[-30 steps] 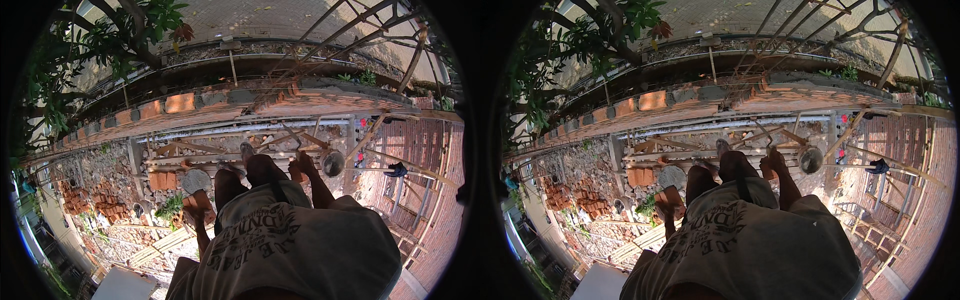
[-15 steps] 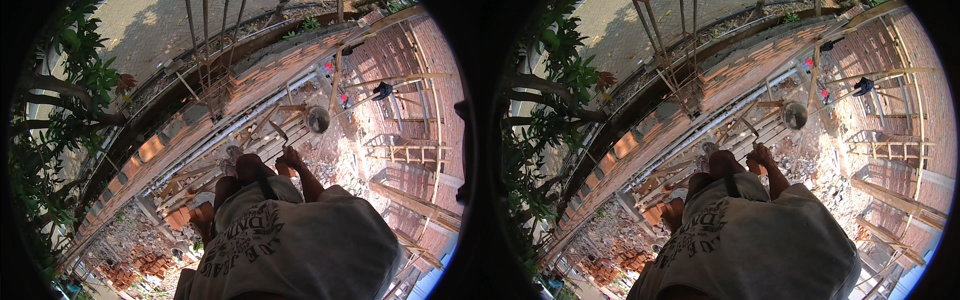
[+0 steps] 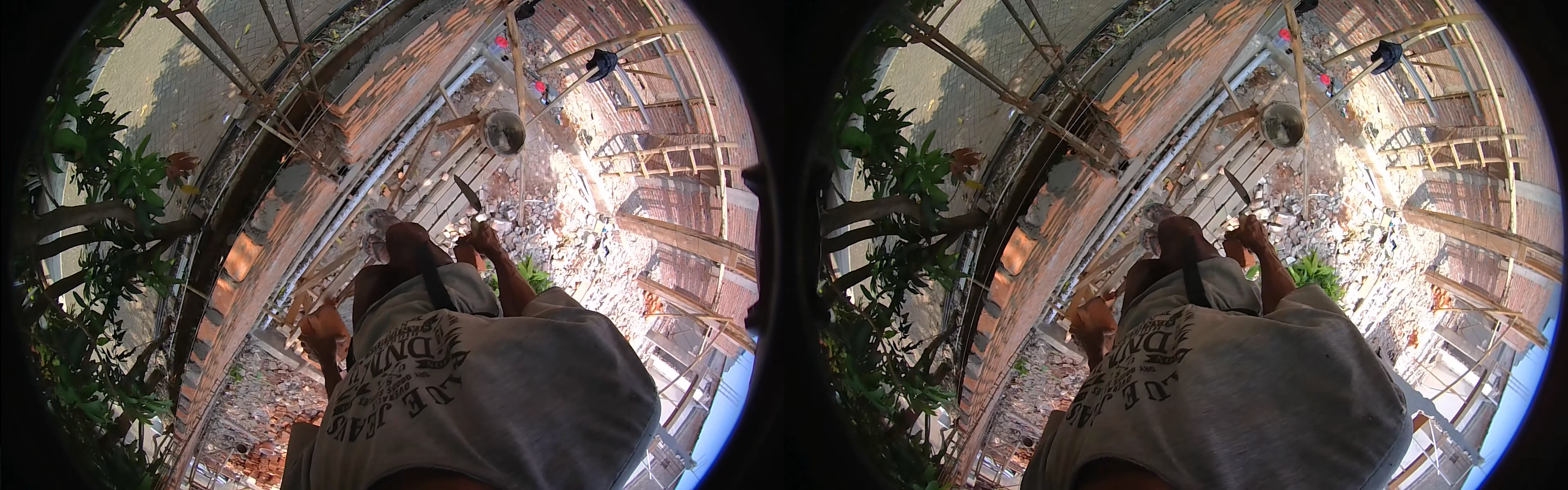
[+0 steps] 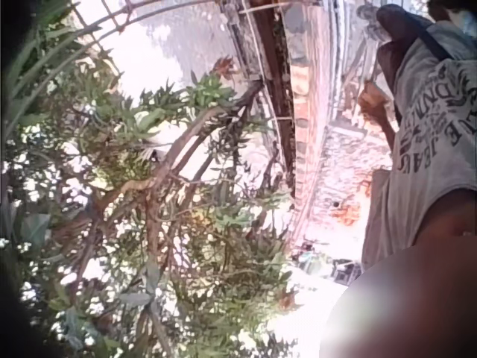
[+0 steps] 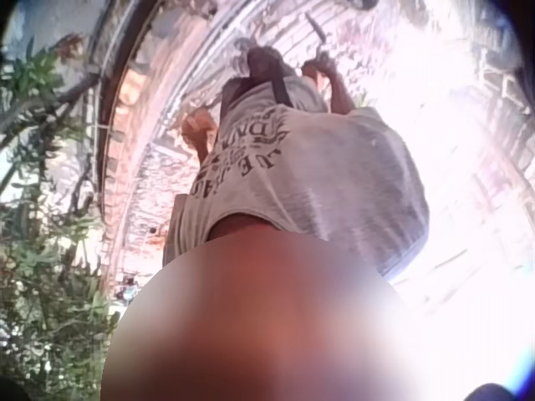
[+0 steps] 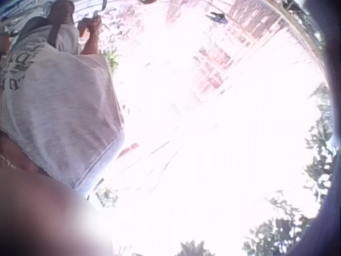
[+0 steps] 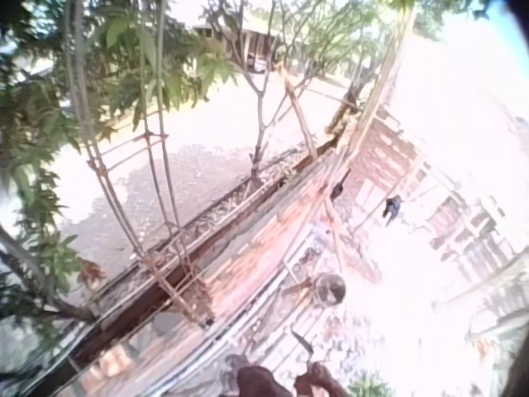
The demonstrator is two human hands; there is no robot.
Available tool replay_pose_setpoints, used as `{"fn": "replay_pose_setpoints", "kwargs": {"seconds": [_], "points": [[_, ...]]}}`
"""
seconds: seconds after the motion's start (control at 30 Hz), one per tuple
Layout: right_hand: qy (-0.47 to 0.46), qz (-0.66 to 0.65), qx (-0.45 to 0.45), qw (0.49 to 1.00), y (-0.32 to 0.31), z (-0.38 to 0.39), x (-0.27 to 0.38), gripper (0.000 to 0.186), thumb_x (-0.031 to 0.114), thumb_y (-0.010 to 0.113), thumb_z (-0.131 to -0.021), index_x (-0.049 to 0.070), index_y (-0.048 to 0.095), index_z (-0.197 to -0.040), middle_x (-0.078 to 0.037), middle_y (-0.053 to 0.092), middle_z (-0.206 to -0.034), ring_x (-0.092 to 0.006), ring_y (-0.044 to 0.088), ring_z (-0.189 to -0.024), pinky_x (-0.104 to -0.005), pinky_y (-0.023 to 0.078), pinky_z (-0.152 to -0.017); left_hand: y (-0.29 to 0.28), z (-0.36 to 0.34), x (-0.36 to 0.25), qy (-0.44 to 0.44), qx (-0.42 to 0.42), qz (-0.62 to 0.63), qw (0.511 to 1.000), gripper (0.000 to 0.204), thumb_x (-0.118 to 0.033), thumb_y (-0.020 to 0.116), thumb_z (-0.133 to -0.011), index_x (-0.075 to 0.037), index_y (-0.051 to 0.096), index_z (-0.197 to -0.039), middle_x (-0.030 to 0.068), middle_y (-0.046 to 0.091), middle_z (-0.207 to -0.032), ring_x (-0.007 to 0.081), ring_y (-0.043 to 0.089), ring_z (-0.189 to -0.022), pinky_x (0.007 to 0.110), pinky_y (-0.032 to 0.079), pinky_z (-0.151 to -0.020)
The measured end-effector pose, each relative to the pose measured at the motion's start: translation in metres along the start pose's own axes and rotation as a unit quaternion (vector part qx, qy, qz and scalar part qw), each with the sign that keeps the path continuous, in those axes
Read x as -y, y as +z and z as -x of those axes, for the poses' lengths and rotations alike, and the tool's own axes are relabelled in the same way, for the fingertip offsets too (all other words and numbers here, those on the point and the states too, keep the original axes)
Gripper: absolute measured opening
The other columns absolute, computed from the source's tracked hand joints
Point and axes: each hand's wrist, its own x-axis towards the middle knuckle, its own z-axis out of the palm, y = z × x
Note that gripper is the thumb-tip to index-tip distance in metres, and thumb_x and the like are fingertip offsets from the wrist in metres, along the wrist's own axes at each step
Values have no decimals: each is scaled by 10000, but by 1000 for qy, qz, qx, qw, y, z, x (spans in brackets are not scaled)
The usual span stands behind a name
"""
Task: The person scoops mortar from a bucket with a trowel and applies it to a brick wall. They place bricks onto the mortar, tap them into position, and continue adding mortar and bricks to extend the wall.
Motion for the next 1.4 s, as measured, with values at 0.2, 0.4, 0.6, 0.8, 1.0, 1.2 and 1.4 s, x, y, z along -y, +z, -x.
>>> {"fn": "replay_pose_setpoints", "kwargs": {"seconds": [0.2, 0.4, 0.6, 0.8, 1.0, 1.2, 1.4], "points": [[135, -107, 37, 984, -15, 30, 18, 344, 289, 630, -808, -38, 542, -868, -214, 590, -662, -377, 613, -575, -444, 497, -527, -14, -11, -25, -2, 42, -35, 998, 1212, -304, 926, -394, 38, 234, -1328, 209, 438, -1246, 419, 447, -1179, 524, 401, -959], [263, -158, 43, 951, -11, 58, 6, 452, 262, 738, -682, -51, 557, -952, -296, 608, -1000, -386, 612, -962, -439, 484, -786, -11, -22, -42, 43, 26, -84, 995, 1200, -285, 920, -395, 34, 231, -1324, 212, 435, -1246, 425, 440, -1181, 526, 394, -970], [283, -137, 15, 949, 28, 88, -45, 467, 265, 729, -672, -42, 563, -984, -259, 632, -944, -384, 628, -923, -436, 506, -753, -7, -36, -63, 109, -33, -165, 980, 1188, -267, 914, -397, 31, 228, -1320, 215, 433, -1245, 431, 434, -1182, 527, 388, -981], [303, -117, 17, 946, 60, 115, -80, 422, 275, 748, -656, -22, 596, -914, -224, 638, -876, -355, 646, -854, -423, 513, -714, -43, -32, -143, 154, 63, -104, 981, 1160, -226, 893, -401, 35, 242, -1325, 223, 426, -1261, 424, 428, -1194, 501, 373, -1024], [325, -162, 33, 931, 53, 129, -87, 415, 309, 744, -667, -23, 597, -868, -239, 625, -850, -401, 625, -828, -457, 493, -685, -59, -11, -262, 199, 84, -48, 975, 1133, -184, 857, -413, 45, 253, -1344, 222, 422, -1280, 408, 424, -1211, 471, 368, -1045], [378, -245, -10, 893, 45, 137, -102, 430, 292, 732, -642, -50, 581, -854, -251, 616, -866, -391, 621, -857, -463, 488, -708, -45, 0, -355, 320, 60, -62, 944, 1136, -197, 839, -440, 63, 253, -1378, 236, 426, -1288, 414, 430, -1206, 466, 388, -1016], [427, -317, -107, 840, 65, 150, -135, 418, 229, 757, -637, -63, 538, -841, -235, 596, -809, -346, 609, -774, -444, 481, -652, -12, -6, -407, 396, 42, -43, 916, 1060, -180, 826, -423, 87, 330, -1321, 246, 475, -1221, 422, 472, -1148, 455, 411, -977]]}}
